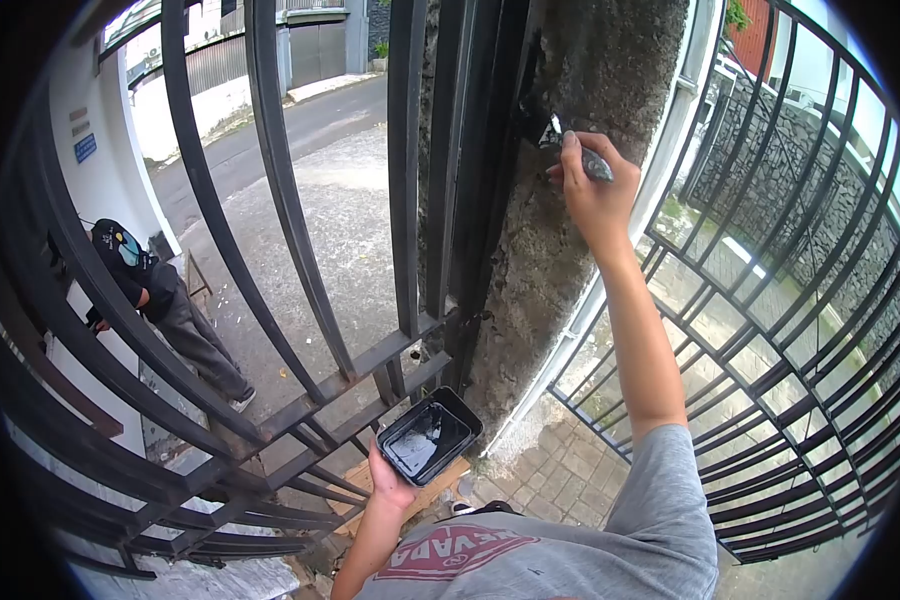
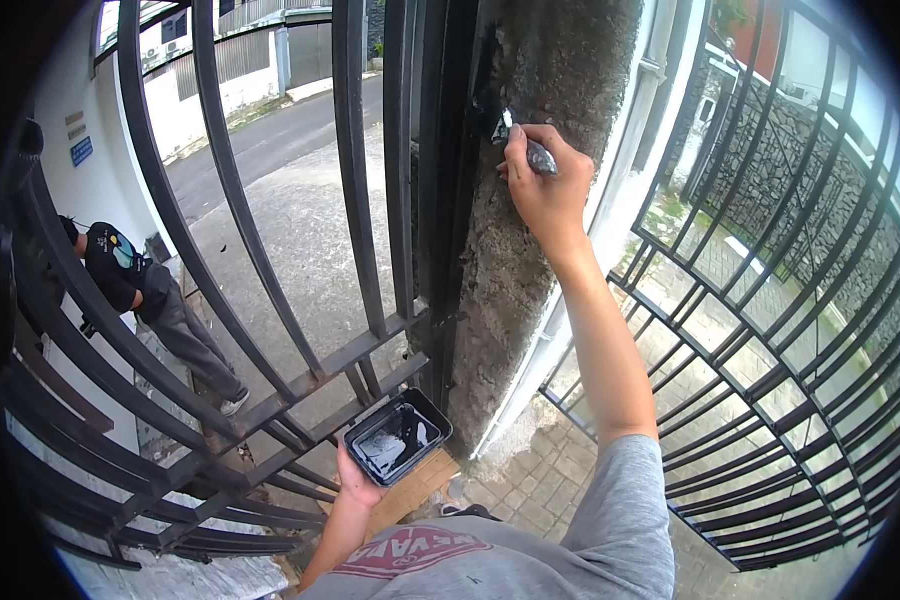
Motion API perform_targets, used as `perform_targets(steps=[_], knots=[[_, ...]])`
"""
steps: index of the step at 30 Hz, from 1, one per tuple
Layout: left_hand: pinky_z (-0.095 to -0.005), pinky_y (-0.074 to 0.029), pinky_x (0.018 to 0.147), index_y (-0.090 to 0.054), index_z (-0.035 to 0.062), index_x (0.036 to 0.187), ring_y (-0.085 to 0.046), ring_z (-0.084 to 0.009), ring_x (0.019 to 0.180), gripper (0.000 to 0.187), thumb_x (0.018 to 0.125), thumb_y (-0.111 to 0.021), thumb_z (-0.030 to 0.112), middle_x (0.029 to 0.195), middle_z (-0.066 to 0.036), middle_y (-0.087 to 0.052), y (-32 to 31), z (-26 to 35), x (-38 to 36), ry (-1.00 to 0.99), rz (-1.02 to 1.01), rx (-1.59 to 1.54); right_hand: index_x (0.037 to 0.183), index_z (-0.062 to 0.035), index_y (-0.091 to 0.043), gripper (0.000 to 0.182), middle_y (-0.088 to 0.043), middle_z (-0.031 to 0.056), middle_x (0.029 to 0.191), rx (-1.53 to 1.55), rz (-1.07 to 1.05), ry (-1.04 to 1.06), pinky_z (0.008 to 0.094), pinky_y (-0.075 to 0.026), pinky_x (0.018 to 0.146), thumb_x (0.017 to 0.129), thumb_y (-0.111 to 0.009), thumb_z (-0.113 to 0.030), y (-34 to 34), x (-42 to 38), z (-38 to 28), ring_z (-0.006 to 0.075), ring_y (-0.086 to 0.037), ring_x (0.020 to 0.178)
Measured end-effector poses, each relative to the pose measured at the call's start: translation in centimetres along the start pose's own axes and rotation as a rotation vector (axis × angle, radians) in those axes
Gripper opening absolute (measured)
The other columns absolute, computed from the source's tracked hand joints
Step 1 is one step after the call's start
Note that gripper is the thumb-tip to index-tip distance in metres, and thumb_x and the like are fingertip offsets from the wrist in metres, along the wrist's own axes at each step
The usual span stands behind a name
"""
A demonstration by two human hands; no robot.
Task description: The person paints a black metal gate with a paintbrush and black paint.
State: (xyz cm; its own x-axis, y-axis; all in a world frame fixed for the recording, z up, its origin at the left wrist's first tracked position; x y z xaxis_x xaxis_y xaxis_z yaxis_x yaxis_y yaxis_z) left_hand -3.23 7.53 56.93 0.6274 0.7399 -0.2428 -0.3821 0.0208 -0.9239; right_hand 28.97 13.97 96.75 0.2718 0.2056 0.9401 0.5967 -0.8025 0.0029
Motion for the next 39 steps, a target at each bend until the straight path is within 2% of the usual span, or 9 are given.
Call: perform_targets(steps=[1,5,10,13,21,28,33,36,39], knots=[[-0.0527,-0.047,0.112,-0.061,0.0086,0.143,-0.061,-0.0357,0.13,0.075,0.104,-0.027,0.064,0.142,-0.014,-0.064,-0.1,0.1,-0.2,0.012,0.019,-0.01,0.099,0.0039,-0.074,0.017,-0.071,0.0064,0.068,-0.023,-0.033,-0.004,0.0246,-0.057,0.056,0.1,-0.071,-0.012,0.1,-0.8,0.0,0.0127,-0.073,0.061],[-0.0631,-0.053,0.1,-0.058,0.0097,0.146,-0.061,-0.0413,0.129,0.084,0.096,-0.041,0.075,0.146,-0.015,-0.061,1.0,0.1,0.3,0.026,-0.009,-0.051,0.099,0.0029,-0.074,0.018,-0.071,0.006,0.069,0.02,-0.025,-0.124,0.0245,-0.058,0.056,0.101,-0.07,-0.015,1.5,0.5,-1.3,0.0135,-0.074,0.063],[-0.0645,-0.053,0.099,-0.058,0.0103,0.147,-0.061,-0.0421,0.128,0.084,0.096,-0.04,0.075,0.146,-0.016,-0.061,1.4,0.0,0.6,0.037,0.009,-0.034,0.11,0.0054,-0.075,0.021,-0.075,0.0095,0.082,0.073,0.099,0.1,0.0258,-0.061,0.07,0.102,-0.071,-0.013,1.2,4.6,-2.9,0.0154,-0.076,0.079],[-0.0644,-0.053,0.099,-0.057,0.0107,0.147,-0.06,-0.0421,0.129,0.084,0.096,-0.04,0.075,0.146,-0.015,-0.061,1.9,-0.3,0.8,0.044,0.011,-0.025,0.105,0.0065,-0.075,0.021,-0.075,0.009,0.08,0.042,0.037,0.162,0.0273,-0.062,0.065,0.101,-0.071,-0.013,0.6,4.5,-1.5,0.0144,-0.076,0.075],[-0.0655,-0.052,0.1,-0.058,0.0107,0.147,-0.06,-0.0421,0.13,0.084,0.096,-0.038,0.075,0.147,-0.016,-0.061,1.6,-0.2,0.3,0.014,-0.009,-0.035,0.1,0.0084,-0.075,0.021,-0.073,0.012,0.076,0.042,-0.229,-0.268,0.0285,-0.063,0.061,0.1,-0.069,-0.012,3.1,3.2,-4.7,0.0176,-0.074,0.066],[-0.0656,-0.053,0.098,-0.059,0.0101,0.145,-0.062,-0.0422,0.127,0.081,0.097,-0.038,0.072,0.144,-0.016,-0.063,1.2,-0.4,0.7,0.033,0.011,-0.015,0.116,0.0047,-0.075,0.028,-0.077,0.0111,0.089,0.073,-0.048,0.166,0.0283,-0.063,0.071,0.103,-0.069,-0.019,1.3,7.6,-4.7,0.0183,-0.077,0.078],[-0.0649,-0.054,0.097,-0.06,0.01,0.144,-0.062,-0.042,0.126,0.082,0.097,-0.038,0.073,0.144,-0.015,-0.063,1.1,-0.1,0.6,0.033,0.036,-0.006,0.106,0.0038,-0.077,0.018,-0.077,0.0104,0.08,-0.119,-0.17,0.206,0.0259,-0.056,0.066,0.099,-0.072,-0.012,0.8,1.3,-0.4,0.0138,-0.076,0.074],[-0.0533,-0.049,0.11,-0.062,0.0096,0.141,-0.063,-0.0351,0.127,0.073,0.104,-0.028,0.062,0.139,-0.013,-0.066,-1.1,0.3,-0.9,0.041,0.028,-0.001,0.103,0.0069,-0.076,0.022,-0.075,0.009,0.077,-0.09,-0.298,-0.081,0.0268,-0.058,0.063,0.1,-0.07,-0.014,2.4,0.4,-1.6,0.0146,-0.074,0.067],[-0.0527,-0.049,0.109,-0.063,0.0093,0.14,-0.063,-0.0346,0.126,0.072,0.103,-0.029,0.061,0.138,-0.013,-0.067,0.8,0.2,-0.2,0.043,0.051,0.012,0.101,0.0083,-0.076,0.025,-0.073,0.0097,0.077,0.001,-0.271,-0.233,0.0284,-0.061,0.06,0.101,-0.069,-0.015,3.4,2.8,-3.9,0.0162,-0.074,0.065]])
Point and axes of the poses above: each hand's wrist, its own x-axis towards the middle knuckle, its own y-axis out of the back of the hand, z = x × y, the point moved 2 cm from there along x, towards the middle knuckle
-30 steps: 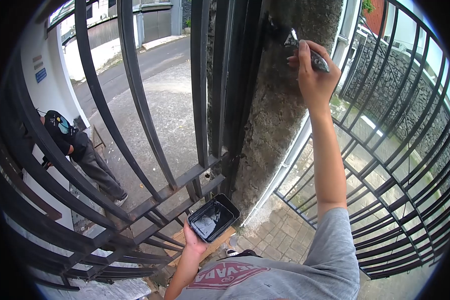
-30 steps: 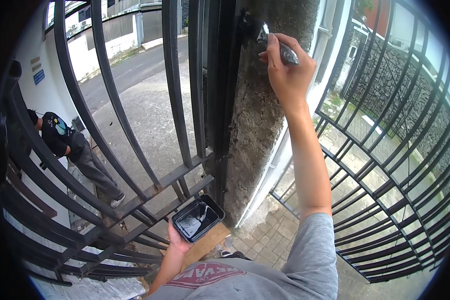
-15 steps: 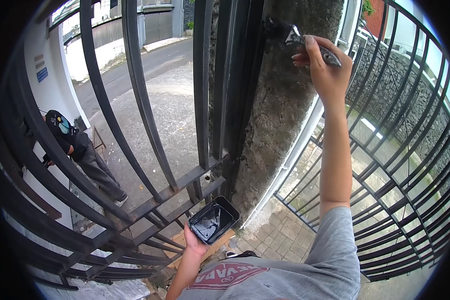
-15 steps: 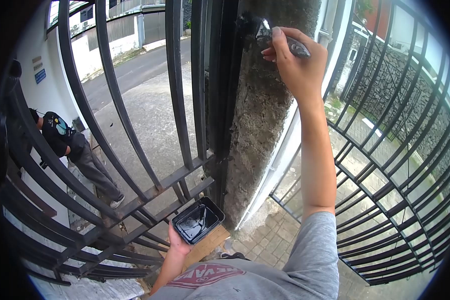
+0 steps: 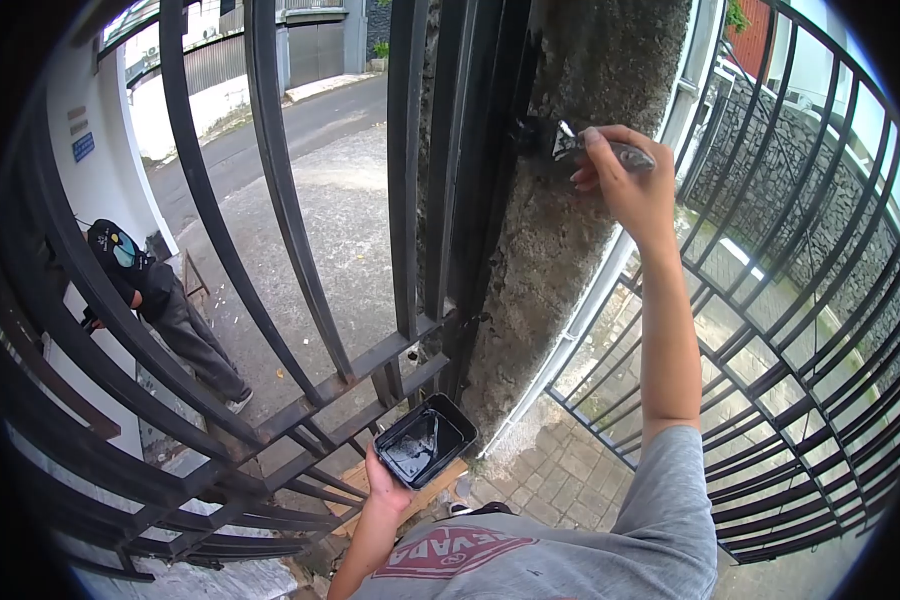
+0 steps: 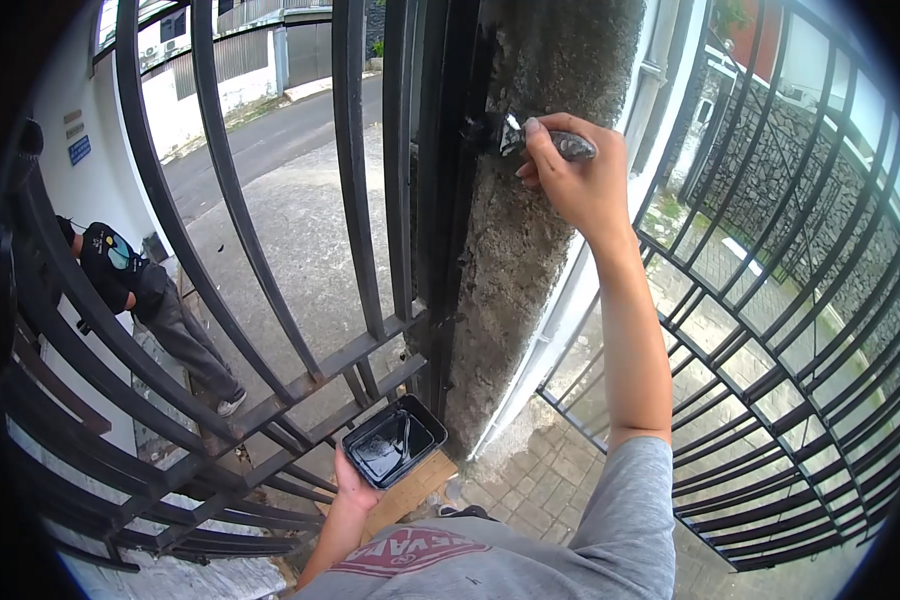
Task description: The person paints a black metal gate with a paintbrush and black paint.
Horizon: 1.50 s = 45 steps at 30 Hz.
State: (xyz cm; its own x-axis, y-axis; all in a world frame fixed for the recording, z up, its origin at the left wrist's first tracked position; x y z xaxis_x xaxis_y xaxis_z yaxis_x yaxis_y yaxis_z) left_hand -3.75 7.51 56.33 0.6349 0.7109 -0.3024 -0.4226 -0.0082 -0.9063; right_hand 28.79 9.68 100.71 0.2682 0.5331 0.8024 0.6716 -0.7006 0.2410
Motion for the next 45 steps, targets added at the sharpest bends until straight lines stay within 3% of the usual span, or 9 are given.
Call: perform_targets(steps=[5,9,16,21,29,32,38,42,45], knots=[[-0.052,-0.049,0.109,-0.064,0.0091,0.139,-0.063,-0.0345,0.125,0.072,0.103,-0.029,0.061,0.137,-0.013,-0.068,-1.3,-0.3,0.3,0.024,-0.004,-0.006,0.102,0.0062,-0.076,0.02,-0.076,0.012,0.081,-0.021,0.161,0.293,0.0294,-0.06,0.067,0.097,-0.071,-0.013,-0.7,3.9,-2.6,0.0194,-0.077,0.073],[-0.0603,-0.053,0.101,-0.061,0.0091,0.143,-0.062,-0.04,0.126,0.075,0.099,-0.036,0.064,0.141,-0.015,-0.065,-0.1,-0.6,0.9,0.024,-0.022,-0.019,0.099,0.005,-0.075,0.014,-0.075,0.022,0.089,-0.284,0.019,0.516,0.0371,-0.058,0.075,0.09,-0.073,-0.005,-2.5,1.8,-0.7,0.0357,-0.075,0.082],[-0.0644,-0.055,0.096,-0.06,0.0095,0.144,-0.063,-0.0419,0.126,0.076,0.098,-0.039,0.065,0.141,-0.016,-0.065,-0.1,0.0,0.8,0.031,-0.046,-0.041,0.101,0.0007,-0.079,0.019,-0.077,0.0123,0.075,-0.214,0.086,0.279,0.0314,-0.059,0.07,0.095,-0.071,-0.015,-0.5,3.5,-3.6,0.0177,-0.078,0.072],[-0.0634,-0.055,0.094,-0.062,0.0117,0.142,-0.064,-0.0408,0.123,0.076,0.098,-0.038,0.069,0.14,-0.014,-0.066,-0.4,0.1,0.7,0.021,-0.017,-0.021,0.106,0.0001,-0.078,0.02,-0.076,0.0136,0.077,-0.342,0.293,0.755,0.0318,-0.059,0.069,0.097,-0.071,-0.016,0.4,9.6,-4.7,0.0197,-0.077,0.071],[-0.0572,-0.05,0.108,-0.06,0.0079,0.143,-0.062,-0.0383,0.128,0.075,0.103,-0.028,0.061,0.14,-0.016,-0.065,-1.6,1.1,-1.2,0.006,-0.075,-0.024,0.099,0.0072,-0.076,0.026,-0.073,0.0109,0.072,-0.148,-0.006,0.139,0.0281,-0.06,0.06,0.099,-0.07,-0.018,-0.5,4.8,-3.4,0.0161,-0.075,0.065],[-0.0655,-0.055,0.093,-0.062,0.0123,0.143,-0.064,-0.0411,0.124,0.08,0.096,-0.037,0.072,0.14,-0.014,-0.066,1.0,1.0,0.0,-0.001,-0.011,0.003,0.103,0.0057,-0.076,0.027,-0.073,0.0099,0.073,-0.007,0.184,0.319,0.0266,-0.059,0.065,0.101,-0.068,-0.02,0.1,7.4,-4.0,0.015,-0.075,0.069],[-0.0657,-0.052,0.097,-0.062,0.0121,0.143,-0.062,-0.0416,0.126,0.079,0.097,-0.036,0.071,0.142,-0.014,-0.065,0.3,0.9,-0.2,0.023,-0.035,-0.012,0.102,0.0017,-0.078,0.023,-0.074,0.0095,0.072,-0.253,0.109,0.461,0.0261,-0.058,0.07,0.1,-0.068,-0.018,-1.6,7.1,-2.8,0.0154,-0.076,0.07],[-0.0663,-0.051,0.098,-0.061,0.0121,0.143,-0.061,-0.0421,0.127,0.079,0.097,-0.036,0.071,0.143,-0.015,-0.064,0.7,0.8,-0.4,0.004,-0.015,0.01,0.101,0.0016,-0.078,0.022,-0.075,0.0096,0.073,-0.193,-0.001,0.138,0.0279,-0.058,0.069,0.1,-0.068,-0.018,-0.7,6.2,-5.5,0.0155,-0.077,0.071],[-0.0674,-0.049,0.1,-0.062,0.0118,0.143,-0.061,-0.0426,0.127,0.079,0.097,-0.034,0.07,0.143,-0.015,-0.064,1.7,0.9,-0.3,0.008,0.007,0.032,0.102,0.0016,-0.078,0.022,-0.076,0.0096,0.075,-0.175,0.203,0.396,0.0291,-0.058,0.07,0.098,-0.07,-0.019,-0.3,8.1,-6.0,0.0154,-0.077,0.072]])
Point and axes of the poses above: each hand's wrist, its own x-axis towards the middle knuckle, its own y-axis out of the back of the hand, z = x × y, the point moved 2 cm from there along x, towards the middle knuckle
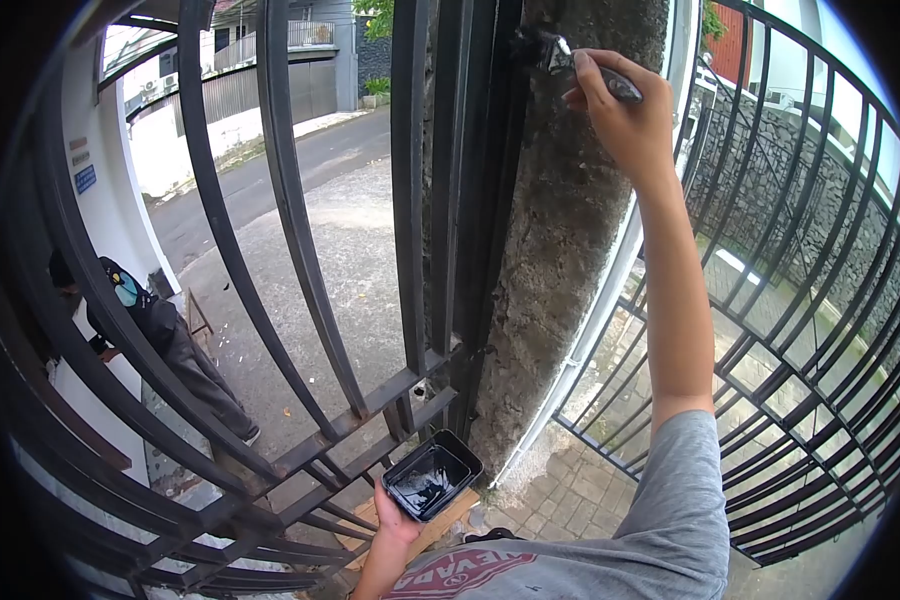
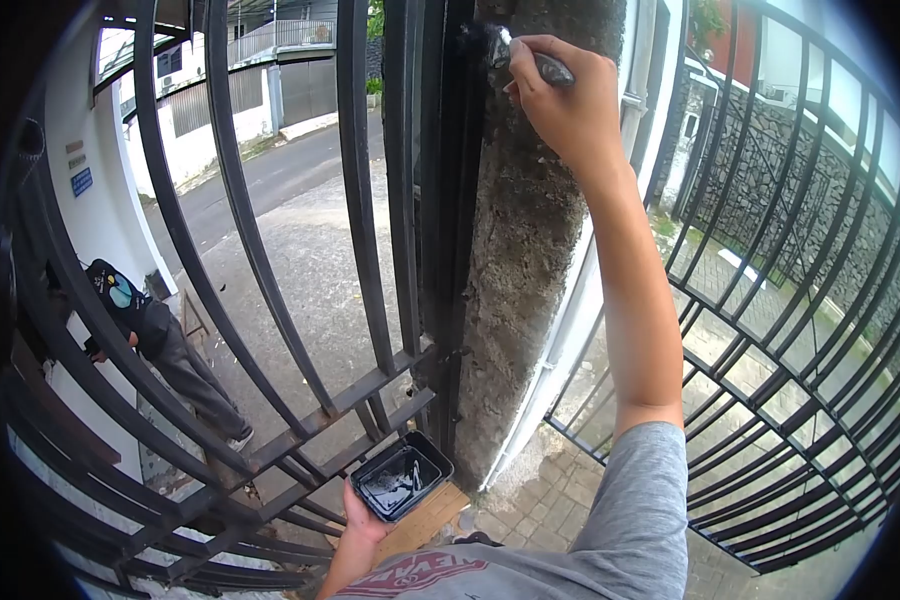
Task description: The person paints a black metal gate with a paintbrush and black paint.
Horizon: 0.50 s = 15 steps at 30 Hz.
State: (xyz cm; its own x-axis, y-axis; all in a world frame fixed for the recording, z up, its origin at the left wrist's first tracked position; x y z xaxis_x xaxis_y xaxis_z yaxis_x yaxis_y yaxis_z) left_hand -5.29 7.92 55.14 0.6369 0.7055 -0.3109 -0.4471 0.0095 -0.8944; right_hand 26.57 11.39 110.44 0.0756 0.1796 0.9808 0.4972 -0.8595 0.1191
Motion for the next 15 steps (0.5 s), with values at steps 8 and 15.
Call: perform_targets(steps=[8,15], knots=[[-0.067,-0.051,0.097,-0.064,0.0126,0.141,-0.063,-0.0415,0.124,0.078,0.097,-0.035,0.07,0.139,-0.015,-0.066,-0.1,-0.1,0.0,0.006,0.012,-0.029,0.098,0.0023,-0.078,0.019,-0.075,0.0187,0.078,-0.154,-0.035,0.005,0.0328,-0.058,0.07,0.093,-0.072,-0.015,-1.0,-2.7,2.8,0.0288,-0.077,0.074],[-0.0665,-0.052,0.095,-0.063,0.0125,0.141,-0.064,-0.0421,0.124,0.078,0.098,-0.034,0.071,0.139,-0.015,-0.066,-0.7,-0.4,0.2,0.032,-0.006,-0.035,0.105,0.004,-0.076,0.018,-0.076,0.0199,0.093,-0.204,0.158,0.368,0.0369,-0.059,0.076,0.095,-0.072,-0.01,-1.3,-0.2,1.3,0.0333,-0.076,0.083]])
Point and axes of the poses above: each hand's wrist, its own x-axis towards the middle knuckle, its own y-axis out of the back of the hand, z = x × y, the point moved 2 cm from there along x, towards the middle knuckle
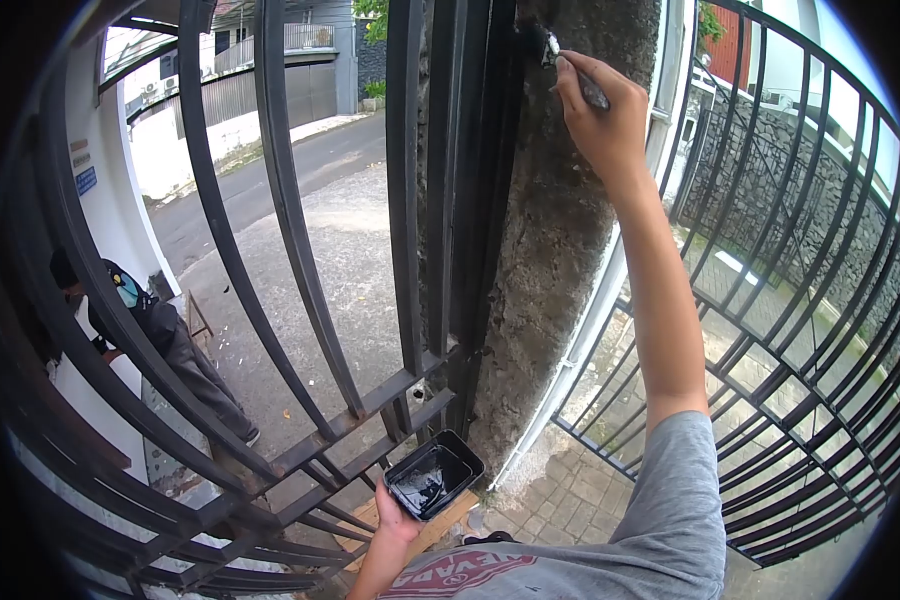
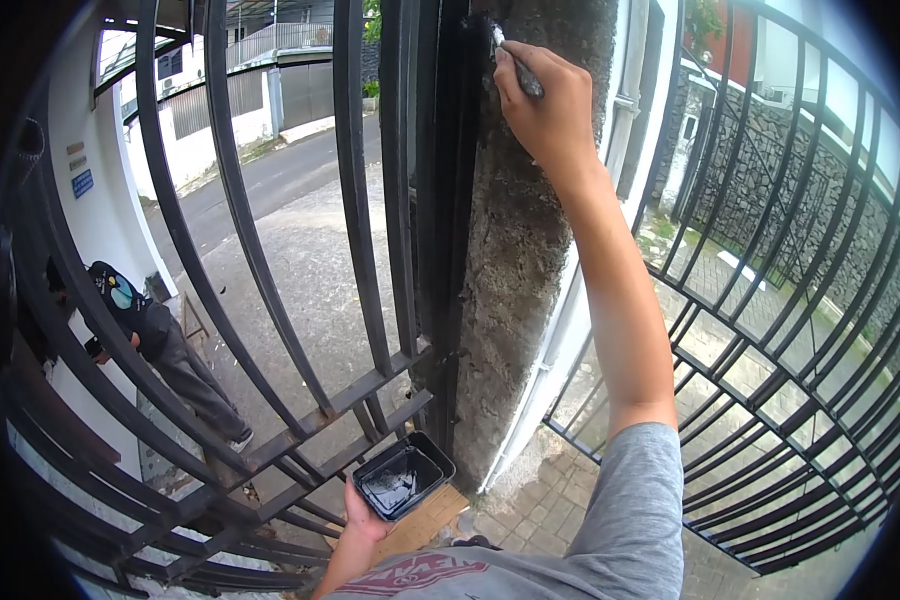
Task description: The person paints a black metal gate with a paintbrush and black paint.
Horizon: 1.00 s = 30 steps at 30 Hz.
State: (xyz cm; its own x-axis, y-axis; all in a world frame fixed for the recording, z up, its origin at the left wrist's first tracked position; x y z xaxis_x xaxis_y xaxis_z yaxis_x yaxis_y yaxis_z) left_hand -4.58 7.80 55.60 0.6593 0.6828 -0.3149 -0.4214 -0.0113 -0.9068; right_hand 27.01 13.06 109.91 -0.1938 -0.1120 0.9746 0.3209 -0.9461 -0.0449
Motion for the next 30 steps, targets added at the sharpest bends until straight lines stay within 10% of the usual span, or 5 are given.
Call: perform_targets(steps=[7,14,30], knots=[[-0.0668,-0.052,0.097,-0.062,0.0121,0.143,-0.063,-0.0416,0.126,0.078,0.098,-0.037,0.071,0.141,-0.016,-0.065,0.2,-0.6,0.3,0.008,-0.023,0.013,0.102,0.0042,-0.075,0.017,-0.074,0.0239,0.094,-0.15,-0.274,-0.057,0.0411,-0.06,0.075,0.095,-0.071,-0.011,-1.5,-3.7,0.2,0.0384,-0.075,0.083],[-0.0665,-0.053,0.096,-0.061,0.0116,0.143,-0.063,-0.0414,0.126,0.079,0.097,-0.038,0.071,0.142,-0.015,-0.064,0.2,-0.2,-0.2,-0.025,-0.024,0.018,0.105,0.0058,-0.075,0.017,-0.075,0.0214,0.092,-0.064,0.095,0.037,0.0398,-0.059,0.068,0.095,-0.07,-0.008,-2.6,-2.4,0.4,0.0363,-0.074,0.075],[-0.0663,-0.048,0.104,-0.061,0.0109,0.144,-0.06,-0.0422,0.129,0.079,0.099,-0.034,0.07,0.143,-0.015,-0.064,0.2,0.1,0.1,-0.044,-0.006,0.024,0.115,0.0049,-0.068,0.022,-0.067,0.0163,0.089,-0.113,-0.041,0.145,0.0424,-0.057,0.067,0.094,-0.07,-0.003,-3.7,-2.2,0.7,0.0338,-0.069,0.075]])
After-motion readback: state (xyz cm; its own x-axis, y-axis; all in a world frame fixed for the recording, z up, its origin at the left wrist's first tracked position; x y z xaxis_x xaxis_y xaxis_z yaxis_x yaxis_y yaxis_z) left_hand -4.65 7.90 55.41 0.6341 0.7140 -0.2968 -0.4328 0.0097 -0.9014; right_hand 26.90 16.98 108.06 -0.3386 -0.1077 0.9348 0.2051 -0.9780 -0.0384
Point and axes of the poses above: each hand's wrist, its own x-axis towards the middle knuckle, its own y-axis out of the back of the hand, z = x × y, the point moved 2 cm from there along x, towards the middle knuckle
